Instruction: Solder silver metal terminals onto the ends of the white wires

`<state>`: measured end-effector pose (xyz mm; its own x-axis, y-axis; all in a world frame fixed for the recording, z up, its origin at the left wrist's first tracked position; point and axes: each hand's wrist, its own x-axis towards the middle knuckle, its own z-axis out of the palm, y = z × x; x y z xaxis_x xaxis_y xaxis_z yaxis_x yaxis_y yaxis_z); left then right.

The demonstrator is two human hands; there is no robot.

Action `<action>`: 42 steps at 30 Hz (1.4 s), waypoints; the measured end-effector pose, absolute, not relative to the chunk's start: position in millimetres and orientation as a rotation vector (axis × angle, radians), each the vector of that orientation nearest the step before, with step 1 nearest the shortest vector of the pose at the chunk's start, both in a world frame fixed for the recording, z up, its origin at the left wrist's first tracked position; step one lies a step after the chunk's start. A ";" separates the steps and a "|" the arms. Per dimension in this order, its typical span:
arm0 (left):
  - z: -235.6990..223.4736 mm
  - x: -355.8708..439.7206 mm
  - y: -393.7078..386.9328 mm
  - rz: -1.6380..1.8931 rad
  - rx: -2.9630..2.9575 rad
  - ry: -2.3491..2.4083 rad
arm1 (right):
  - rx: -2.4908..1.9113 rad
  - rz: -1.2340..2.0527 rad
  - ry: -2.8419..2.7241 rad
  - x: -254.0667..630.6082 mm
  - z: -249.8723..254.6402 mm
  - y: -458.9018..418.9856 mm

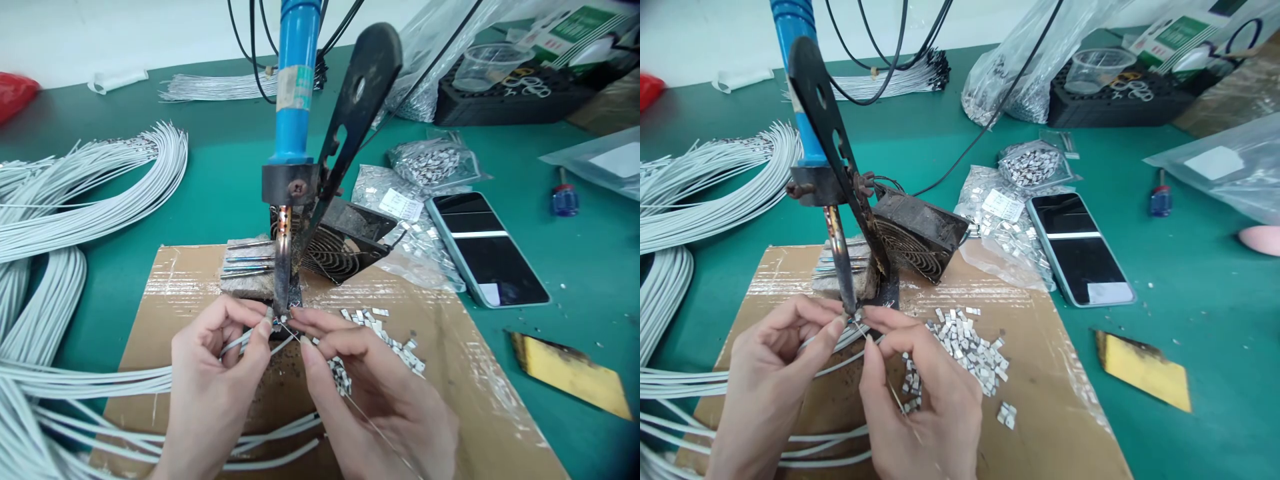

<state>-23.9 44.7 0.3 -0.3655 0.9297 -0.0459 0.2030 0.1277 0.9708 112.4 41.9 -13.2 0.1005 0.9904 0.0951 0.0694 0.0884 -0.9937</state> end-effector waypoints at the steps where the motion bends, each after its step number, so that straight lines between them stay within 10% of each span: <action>1: 0.1 -23.6 44.7 1.289 1.112 1.689 | -1.228 1.035 -1.219 112.3 -13.8 42.1; 42: 1.9 -16.1 46.0 1.321 0.985 1.734 | -1.160 0.977 -1.239 111.8 -19.1 45.1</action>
